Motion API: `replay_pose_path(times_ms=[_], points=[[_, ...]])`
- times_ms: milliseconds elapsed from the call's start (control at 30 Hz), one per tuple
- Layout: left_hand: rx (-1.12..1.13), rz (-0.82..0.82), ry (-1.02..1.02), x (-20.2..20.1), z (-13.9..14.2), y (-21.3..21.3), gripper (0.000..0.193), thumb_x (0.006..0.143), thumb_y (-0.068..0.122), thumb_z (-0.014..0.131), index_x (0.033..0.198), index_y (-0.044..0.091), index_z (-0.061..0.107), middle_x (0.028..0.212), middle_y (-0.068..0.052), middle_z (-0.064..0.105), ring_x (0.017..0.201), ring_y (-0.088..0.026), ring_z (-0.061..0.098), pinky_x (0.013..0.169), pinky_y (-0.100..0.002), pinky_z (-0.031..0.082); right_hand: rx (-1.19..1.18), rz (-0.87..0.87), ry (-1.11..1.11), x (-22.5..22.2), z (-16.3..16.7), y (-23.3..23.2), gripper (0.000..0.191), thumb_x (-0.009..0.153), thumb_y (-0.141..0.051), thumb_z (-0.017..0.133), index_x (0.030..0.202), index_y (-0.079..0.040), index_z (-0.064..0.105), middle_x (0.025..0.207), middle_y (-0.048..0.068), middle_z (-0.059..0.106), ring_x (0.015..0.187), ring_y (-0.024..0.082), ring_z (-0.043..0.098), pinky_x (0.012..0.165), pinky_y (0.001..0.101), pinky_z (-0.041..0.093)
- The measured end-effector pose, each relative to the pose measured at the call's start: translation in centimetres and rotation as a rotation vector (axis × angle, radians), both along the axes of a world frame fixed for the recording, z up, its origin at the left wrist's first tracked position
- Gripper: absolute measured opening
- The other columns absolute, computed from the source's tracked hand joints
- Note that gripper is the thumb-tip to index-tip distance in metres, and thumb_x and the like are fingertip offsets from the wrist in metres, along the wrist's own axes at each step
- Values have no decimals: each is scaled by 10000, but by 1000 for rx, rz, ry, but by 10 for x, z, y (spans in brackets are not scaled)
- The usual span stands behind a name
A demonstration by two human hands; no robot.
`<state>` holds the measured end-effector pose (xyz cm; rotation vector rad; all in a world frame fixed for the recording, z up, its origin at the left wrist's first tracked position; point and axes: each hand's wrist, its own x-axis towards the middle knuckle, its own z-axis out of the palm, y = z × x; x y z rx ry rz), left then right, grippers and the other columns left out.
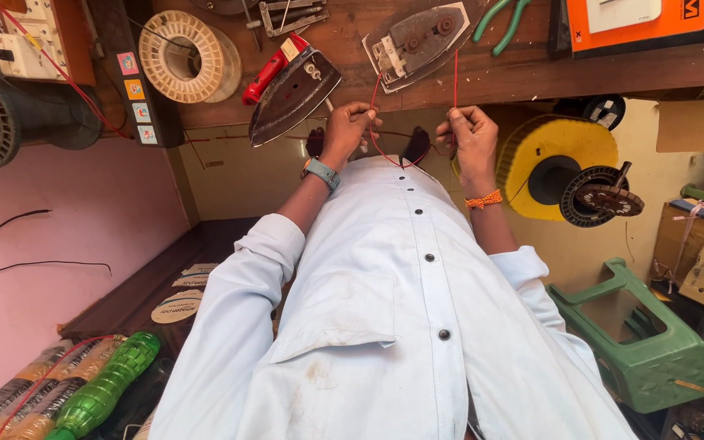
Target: The person repairs an electric clothes iron at a workbench. They unscrew the base plate with a screwdriver, use pliers to loosen components, handle a red wire, reposition the iron body, and reassemble the parts back onto the iron.
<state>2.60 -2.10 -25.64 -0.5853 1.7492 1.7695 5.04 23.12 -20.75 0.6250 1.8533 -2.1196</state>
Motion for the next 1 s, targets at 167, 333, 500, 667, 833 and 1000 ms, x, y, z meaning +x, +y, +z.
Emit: replay_pose_path(times_ms=[167, 333, 500, 667, 833, 1000], points=[[180, 38, -67, 8, 10, 5, 243, 975, 218, 658, 1155, 64, 711, 1029, -52, 800, 861, -134, 763, 619, -248, 555, -24, 32, 74, 1, 6, -17, 165, 1103, -199, 572, 1036, -48, 590, 1005, 127, 776, 856, 142, 739, 747, 245, 560], [385, 146, 289, 8, 36, 20, 275, 971, 192, 728, 1202, 44, 749, 1255, -6, 723, 1182, -119, 634, 1018, -310, 501, -319, 6, 84, -10, 40, -48, 153, 1097, -208, 489, 1009, -82, 490, 1165, 142, 758, 959, 151, 741, 819, 283, 576], [467, 313, 252, -22, 95, 45, 316, 968, 231, 750, 1216, 36, 760, 1127, -89, 748, 991, -207, 648, 820, -376, 548, 105, 41, 305, -36, 52, -85, 180, 1106, -212, 541, 997, -77, 494, 828, -10, 548, 684, 105, 520, 563, 275, 457], [-360, 259, 946, -63, 142, -43, 245, 903, 231, 774, 1076, 59, 765, 1081, -80, 708, 1009, -183, 645, 845, -317, 564, -637, -377, 419, -47, 54, -18, 127, 1069, -215, 551, 983, -126, 520, 769, 0, 443, 606, 121, 391, 533, 276, 286], [-1204, 357, 712, -124, 134, -270, 369, 939, 416, 716, 964, 63, 612, 1612, -229, 327, 1233, -433, 652, 776, -445, 637, 194, -769, 423, 65, 50, 72, 193, 1220, -275, 504, 1185, -88, 537, 859, -8, 436, 642, 85, 339, 557, 250, 286], [-1369, 223, 334, -173, 99, -359, 565, 940, 442, 698, 1271, 7, 556, 1597, -337, 218, 1050, -420, 705, 786, -486, 619, 446, -1089, 245, 123, 29, 62, 242, 1146, -302, 520, 1226, -91, 607, 924, -14, 647, 678, 38, 551, 536, 197, 405]])
